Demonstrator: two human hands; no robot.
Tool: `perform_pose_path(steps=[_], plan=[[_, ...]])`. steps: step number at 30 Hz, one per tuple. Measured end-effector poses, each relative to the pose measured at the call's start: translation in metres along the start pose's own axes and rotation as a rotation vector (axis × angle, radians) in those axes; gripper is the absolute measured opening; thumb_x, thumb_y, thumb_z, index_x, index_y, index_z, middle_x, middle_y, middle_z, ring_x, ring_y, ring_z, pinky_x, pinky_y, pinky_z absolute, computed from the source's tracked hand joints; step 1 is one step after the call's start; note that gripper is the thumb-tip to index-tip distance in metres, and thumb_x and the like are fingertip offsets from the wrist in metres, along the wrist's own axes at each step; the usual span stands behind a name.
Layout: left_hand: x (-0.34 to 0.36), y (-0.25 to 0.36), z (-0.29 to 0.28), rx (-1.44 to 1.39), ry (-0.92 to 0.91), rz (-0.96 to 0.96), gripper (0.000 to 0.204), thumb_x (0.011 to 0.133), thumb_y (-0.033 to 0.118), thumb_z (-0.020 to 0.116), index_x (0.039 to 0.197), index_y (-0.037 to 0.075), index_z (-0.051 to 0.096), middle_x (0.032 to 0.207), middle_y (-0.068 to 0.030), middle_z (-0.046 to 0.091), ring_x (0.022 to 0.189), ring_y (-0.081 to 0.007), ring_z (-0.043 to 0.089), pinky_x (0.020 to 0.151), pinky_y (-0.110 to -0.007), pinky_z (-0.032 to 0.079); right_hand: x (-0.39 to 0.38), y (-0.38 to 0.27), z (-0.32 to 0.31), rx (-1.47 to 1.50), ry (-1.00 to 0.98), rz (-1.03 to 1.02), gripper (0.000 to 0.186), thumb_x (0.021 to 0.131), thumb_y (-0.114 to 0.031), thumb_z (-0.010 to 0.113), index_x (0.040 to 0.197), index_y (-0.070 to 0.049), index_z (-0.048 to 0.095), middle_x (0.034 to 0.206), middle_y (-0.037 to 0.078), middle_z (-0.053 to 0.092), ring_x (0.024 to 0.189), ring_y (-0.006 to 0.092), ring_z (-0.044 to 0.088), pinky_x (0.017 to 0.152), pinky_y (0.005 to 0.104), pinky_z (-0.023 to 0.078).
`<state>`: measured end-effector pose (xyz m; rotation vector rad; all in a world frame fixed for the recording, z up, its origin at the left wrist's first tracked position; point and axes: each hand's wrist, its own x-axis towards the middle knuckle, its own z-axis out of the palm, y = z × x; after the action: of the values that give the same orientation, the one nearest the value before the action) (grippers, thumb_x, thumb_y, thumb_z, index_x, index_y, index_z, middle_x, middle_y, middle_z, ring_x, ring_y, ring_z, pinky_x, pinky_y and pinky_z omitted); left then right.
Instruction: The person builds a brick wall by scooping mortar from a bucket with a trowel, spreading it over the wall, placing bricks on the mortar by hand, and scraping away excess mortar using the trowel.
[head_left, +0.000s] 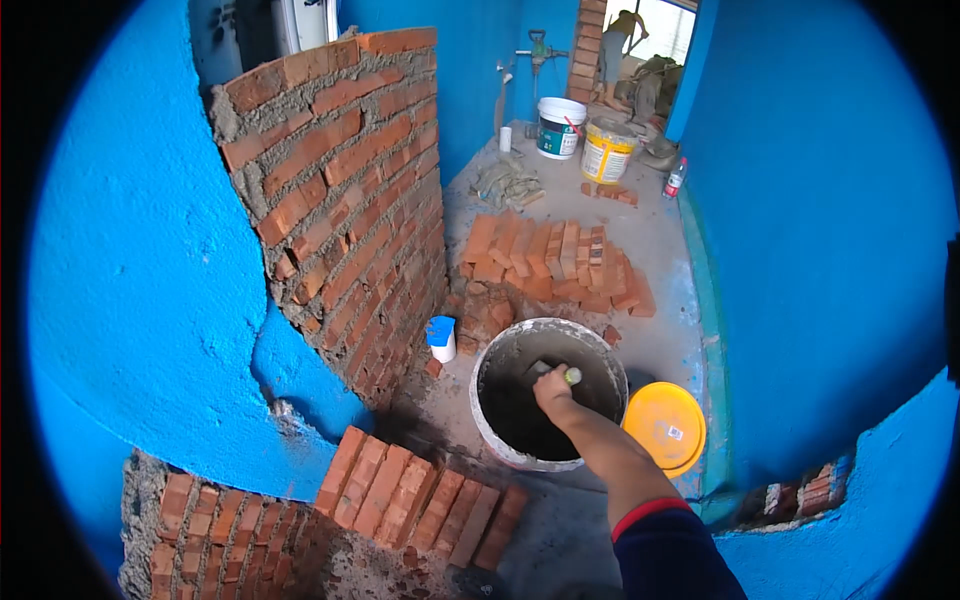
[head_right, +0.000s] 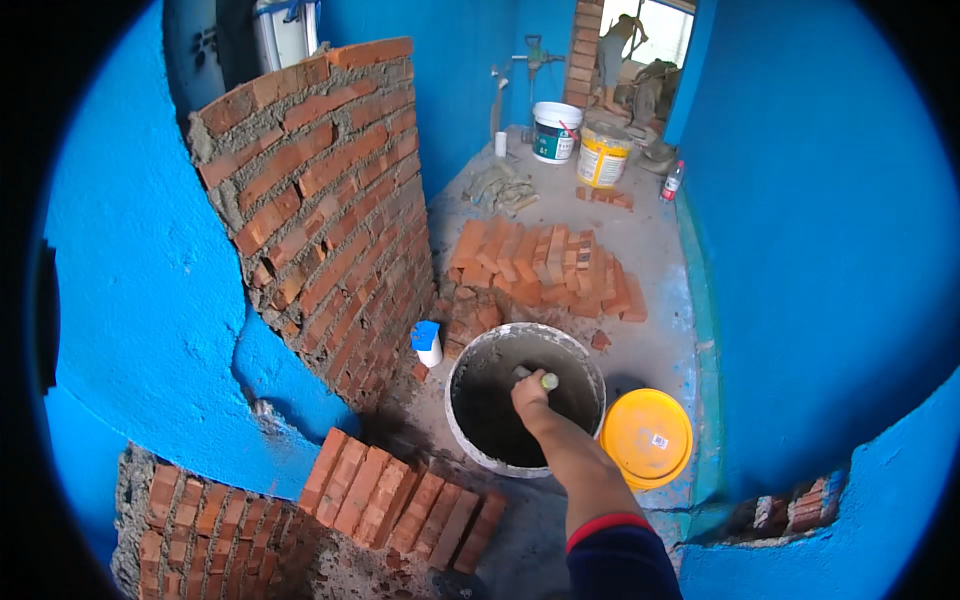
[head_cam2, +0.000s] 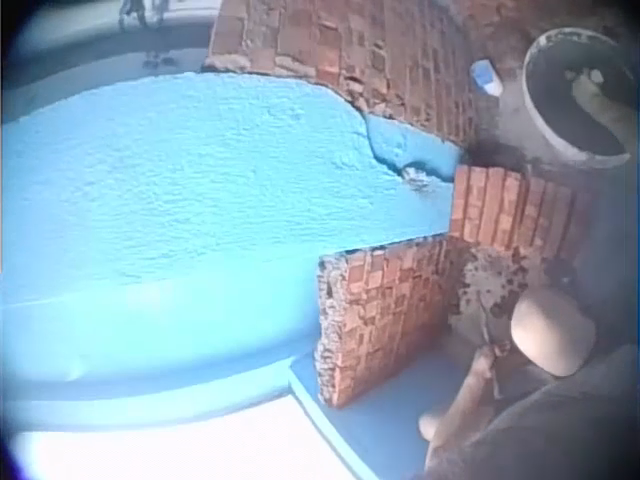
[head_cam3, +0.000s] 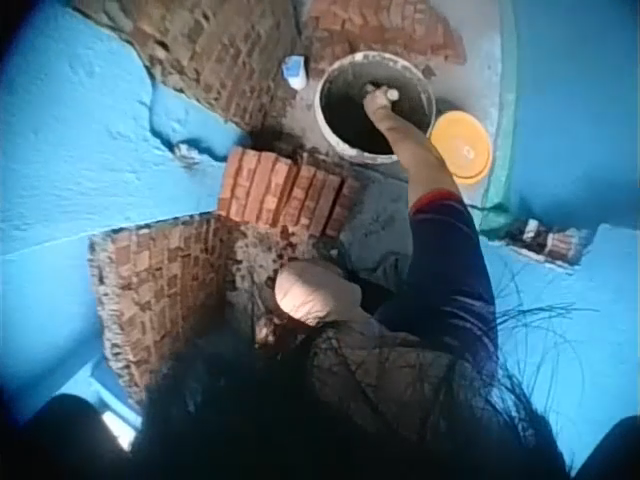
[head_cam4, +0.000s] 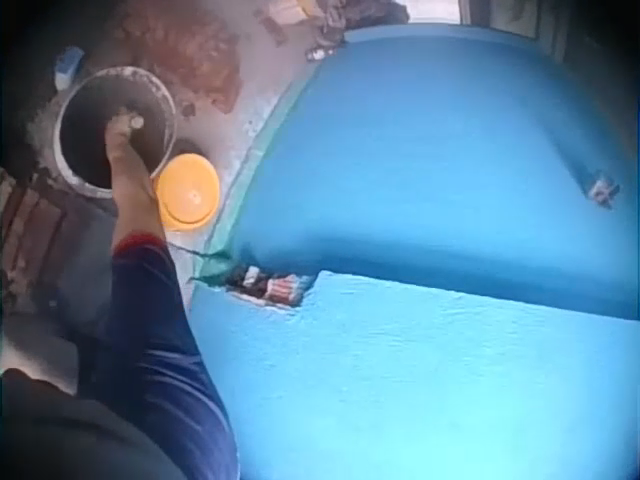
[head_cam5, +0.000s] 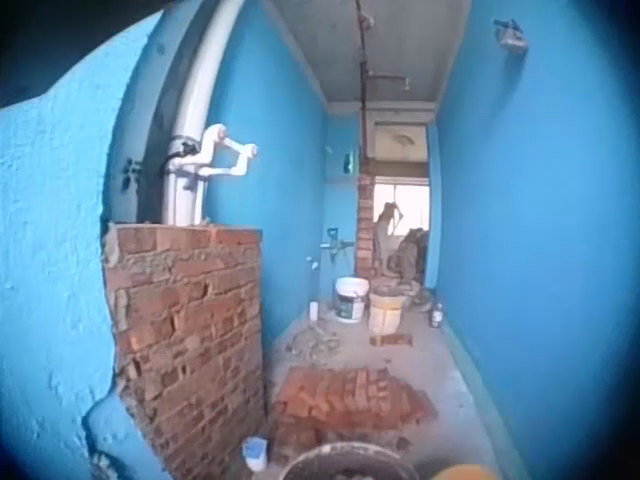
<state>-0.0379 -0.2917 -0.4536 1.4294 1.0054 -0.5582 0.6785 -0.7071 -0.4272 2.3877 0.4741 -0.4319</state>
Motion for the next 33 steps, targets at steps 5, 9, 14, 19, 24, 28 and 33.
perform_pose_path(steps=[5,9,14,19,24,28,33], plan=[[0.014,-0.024,-0.006,0.013,0.033,-0.036,0.024,0.095,0.026,0.059,0.089,0.005,0.069,0.09,-0.0081,0.07,0.085,-0.023,0.064,0.076,-0.04,0.053,0.011,-0.003,-0.037,0.245,-0.029,-0.092,0.032,0.093,-0.029,0.058,0.116,-0.015,0.076,0.123,0.006,0.071,0.114,0.024,0.068,0.09,0.0452,0.053],[0.018,-0.011,-0.004,0.359,0.085,-0.099,0.024,0.095,0.031,0.062,0.09,0.009,0.07,0.089,-0.008,0.071,0.083,-0.0256,0.065,0.073,-0.04,0.052,-0.013,0.028,-0.045,0.616,-0.149,0.014,0.05,0.084,-0.048,0.064,0.116,-0.011,0.075,0.123,0.01,0.071,0.117,0.0246,0.066,0.093,0.0359,0.051],[0.001,0.028,0.01,0.16,0.102,-0.086,0.018,0.087,0.021,0.059,0.09,0.006,0.068,0.088,-0.0104,0.069,0.082,-0.0272,0.064,0.073,-0.039,0.053,-0.048,0.048,-0.032,0.959,-0.268,0.101,0.047,0.077,-0.053,0.065,0.069,-0.008,0.072,0.067,0.005,0.071,0.066,0.0205,0.07,0.069,0.0348,0.055],[-0.029,0.082,0.039,-0.146,0.1,-0.095,0.017,0.079,0.012,0.057,0.091,0.003,0.066,0.088,-0.0129,0.068,0.081,-0.0287,0.064,0.073,-0.039,0.053,-0.068,0.078,-0.025,1.035,-0.234,0.066,0.046,0.076,-0.054,0.066,0.062,-0.01,0.068,0.061,0.002,0.067,0.058,0.0176,0.067,0.063,0.0345,0.052],[-0.068,0.132,0.06,-0.459,0.068,-0.066,0.023,0.071,0.002,0.054,0.092,0.0,0.063,0.088,-0.0153,0.067,0.08,-0.0303,0.063,0.073,-0.038,0.054,-0.106,0.123,-0.023,1.367,-0.125,-0.076,0.045,0.082,-0.051,0.067,0.071,-0.008,0.071,0.06,0.004,0.063,0.051,0.0166,0.058,0.053,0.0324,0.047],[-0.103,0.142,0.061,-0.746,0.043,-0.022,0.03,0.065,-0.005,0.052,0.093,-0.002,0.062,0.088,-0.0173,0.066,0.079,-0.0315,0.063,0.072,-0.037,0.054,-0.16,0.137,-0.054,1.452,-0.02,-0.139,0.047,0.09,-0.048,0.066,0.064,-0.009,0.065,0.055,0.003,0.058,0.047,0.0154,0.053,0.047,0.0336,0.041],[-0.121,0.14,0.066,-1.079,-0.121,0.116,0.028,0.059,-0.01,0.05,0.085,-0.004,0.061,0.084,-0.0192,0.064,0.072,-0.0337,0.059,0.063,-0.038,0.05,-0.259,0.131,-0.148,1.643,-0.022,-0.155,0.031,0.09,-0.028,0.066,0.076,0.0,0.07,0.066,0.01,0.066,0.053,0.0175,0.062,0.048,0.0288,0.047]])
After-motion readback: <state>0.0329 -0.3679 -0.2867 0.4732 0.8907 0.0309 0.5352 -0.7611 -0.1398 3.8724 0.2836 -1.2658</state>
